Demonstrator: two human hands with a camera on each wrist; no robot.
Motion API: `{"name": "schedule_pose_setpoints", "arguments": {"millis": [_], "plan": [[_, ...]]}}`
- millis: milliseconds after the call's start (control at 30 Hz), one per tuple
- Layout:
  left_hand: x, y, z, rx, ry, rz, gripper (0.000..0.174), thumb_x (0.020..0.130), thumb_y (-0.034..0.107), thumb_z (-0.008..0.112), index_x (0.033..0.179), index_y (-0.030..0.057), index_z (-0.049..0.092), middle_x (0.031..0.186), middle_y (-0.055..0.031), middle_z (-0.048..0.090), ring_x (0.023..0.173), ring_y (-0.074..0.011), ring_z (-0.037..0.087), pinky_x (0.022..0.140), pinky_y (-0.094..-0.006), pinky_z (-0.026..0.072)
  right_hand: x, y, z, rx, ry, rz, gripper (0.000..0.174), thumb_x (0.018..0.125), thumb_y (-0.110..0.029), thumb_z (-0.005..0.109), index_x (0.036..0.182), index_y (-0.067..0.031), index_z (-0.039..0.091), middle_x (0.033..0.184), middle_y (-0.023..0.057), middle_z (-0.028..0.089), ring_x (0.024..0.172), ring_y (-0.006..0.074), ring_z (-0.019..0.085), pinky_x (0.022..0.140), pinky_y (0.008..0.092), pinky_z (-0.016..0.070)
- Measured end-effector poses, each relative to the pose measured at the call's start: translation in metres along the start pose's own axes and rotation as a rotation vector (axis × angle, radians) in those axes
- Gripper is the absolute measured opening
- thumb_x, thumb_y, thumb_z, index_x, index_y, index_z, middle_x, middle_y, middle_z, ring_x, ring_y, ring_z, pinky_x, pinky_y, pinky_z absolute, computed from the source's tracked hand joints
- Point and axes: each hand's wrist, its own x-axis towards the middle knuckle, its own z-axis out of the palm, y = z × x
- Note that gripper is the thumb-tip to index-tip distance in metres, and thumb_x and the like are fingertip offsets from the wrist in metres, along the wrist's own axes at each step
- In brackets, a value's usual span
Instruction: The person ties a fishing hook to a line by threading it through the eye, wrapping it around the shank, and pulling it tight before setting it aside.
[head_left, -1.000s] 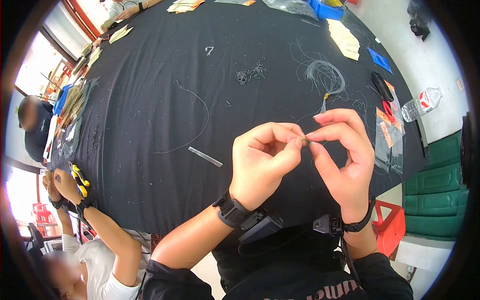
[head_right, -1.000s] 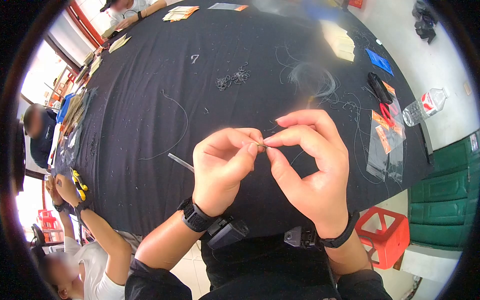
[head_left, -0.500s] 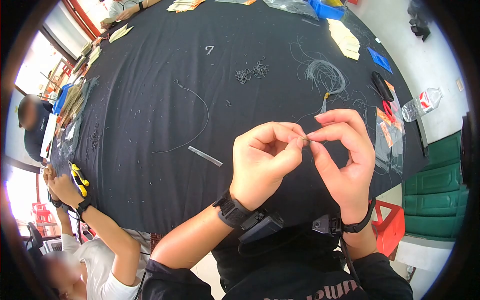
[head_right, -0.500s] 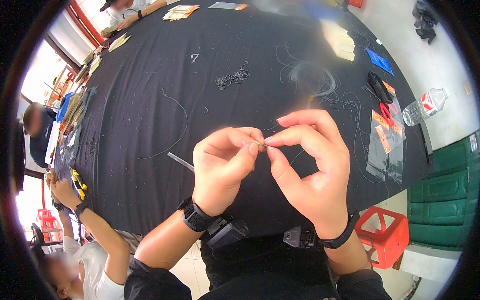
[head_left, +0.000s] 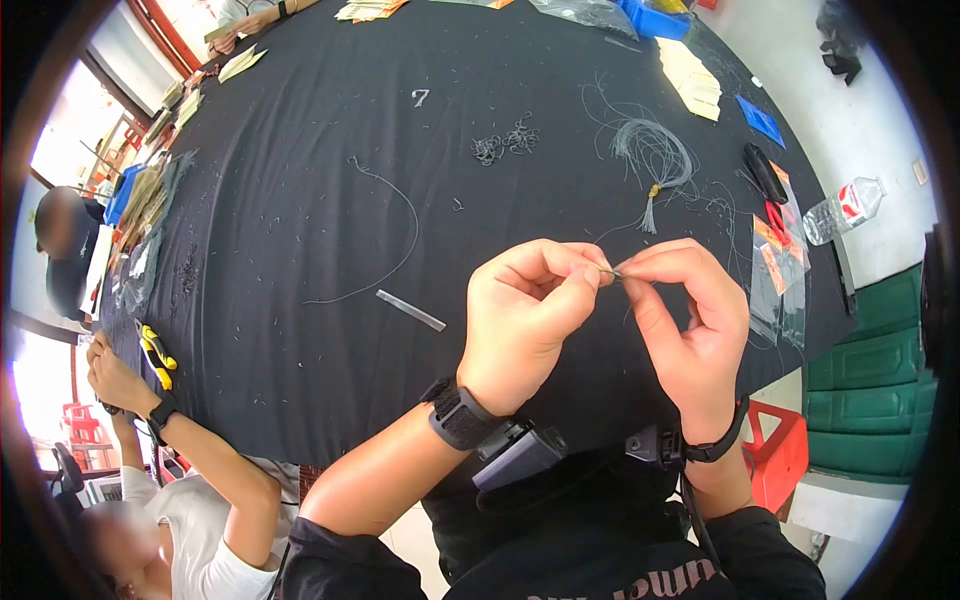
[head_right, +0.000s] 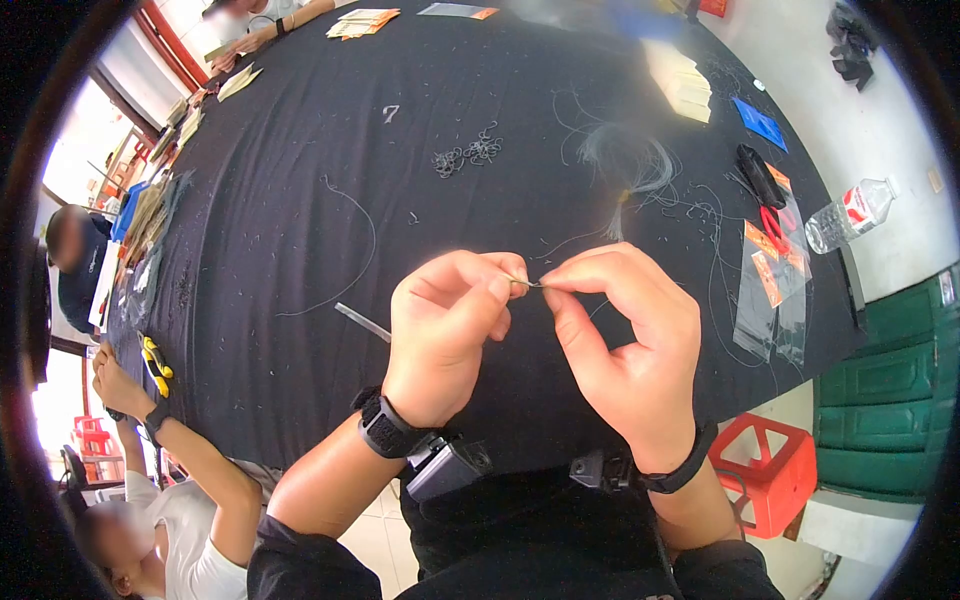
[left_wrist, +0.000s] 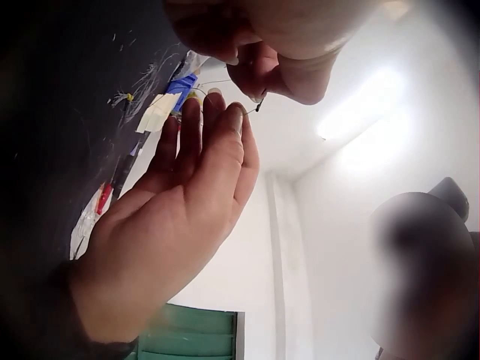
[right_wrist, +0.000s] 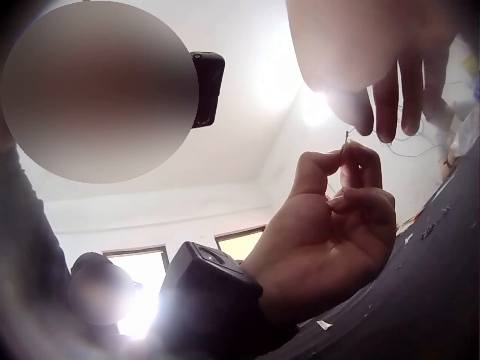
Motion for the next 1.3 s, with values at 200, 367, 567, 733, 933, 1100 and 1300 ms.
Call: {"name": "schedule_pose_setpoints", "arguments": {"millis": [200,367,567,733,933,1100,1300], "plan": [[0.0,0.002,0.0,0.03,-0.001,0.011,0.004,0.087,0.004,0.064,0.084,0.0024,0.066,0.098,-0.0114,0.066,0.066,-0.0067,0.054,0.06,-0.0211,0.0426,-0.002,-0.001,-0.003,0.025,-0.019,0.058,0.014,0.075,0.01,0.066,0.085,0.0012,0.065,0.079,0.0092,0.066,0.073,0.0193,0.065,0.068,0.0277,0.0484],[0.0,0.002,0.0,0.07,-0.011,0.041,0.003,0.087,0.001,0.064,0.085,0.0017,0.066,0.098,-0.0121,0.067,0.07,-0.0079,0.057,0.061,-0.0212,0.0444,-0.005,0.002,-0.009,0.078,-0.068,0.116,0.01,0.079,0.009,0.066,0.084,0.0017,0.063,0.084,0.0089,0.066,0.076,0.0179,0.065,0.07,0.027,0.0487],[0.0,0.002,-0.001,0.209,-0.147,0.217,0.004,0.086,-0.005,0.065,0.087,-0.0011,0.065,0.097,-0.0128,0.068,0.084,-0.0153,0.064,0.073,-0.0264,0.0504,-0.008,-0.002,-0.014,0.758,-0.182,0.48,0.014,0.093,-0.001,0.057,0.107,0.0016,0.056,0.1,0.0073,0.062,0.094,0.0143,0.061,0.087,0.0282,0.0477],[-0.001,0.01,0.002,0.521,-0.223,0.438,0.005,0.082,-0.004,0.068,0.086,-0.0013,0.067,0.094,-0.0126,0.069,0.081,-0.016,0.065,0.071,-0.0259,0.0512,-0.01,0.001,-0.026,0.928,-0.242,0.582,0.015,0.096,-0.008,0.055,0.109,-0.0008,0.056,0.091,0.0028,0.059,0.084,0.0091,0.056,0.078,0.0244,0.0444],[-0.001,0.016,0.006,0.634,-0.225,0.502,0.006,0.079,-0.003,0.07,0.084,-0.0006,0.068,0.092,-0.0122,0.07,0.081,-0.0161,0.066,0.067,-0.0251,0.0511,-0.013,-0.004,-0.028,0.811,-0.197,0.575,0.008,0.094,-0.009,0.064,0.097,-0.0032,0.06,0.078,-0.007,0.053,0.067,-0.001,0.044,0.059,0.016,0.0334],[0.004,0.014,0.006,0.686,-0.252,0.63,0.014,0.074,-0.008,0.073,0.085,0.0004,0.068,0.093,-0.009,0.07,0.068,-0.0103,0.064,0.058,-0.0214,0.0519,-0.016,-0.003,-0.028,0.771,-0.192,0.528,0.007,0.094,-0.008,0.065,0.094,-0.004,0.06,0.074,-0.0092,0.049,0.063,-0.0022,0.04,0.057,0.0163,0.03],[0.005,0.013,0.004,0.698,-0.279,0.608,0.015,0.074,-0.005,0.073,0.087,0.0004,0.07,0.096,-0.0093,0.071,0.076,-0.0142,0.067,0.065,-0.0251,0.0538,-0.017,-0.003,-0.029,0.722,-0.169,0.511,0.005,0.093,-0.006,0.064,0.093,-0.0038,0.059,0.071,-0.0096,0.047,0.061,-0.002,0.038,0.054,0.0168,0.0284]]}}
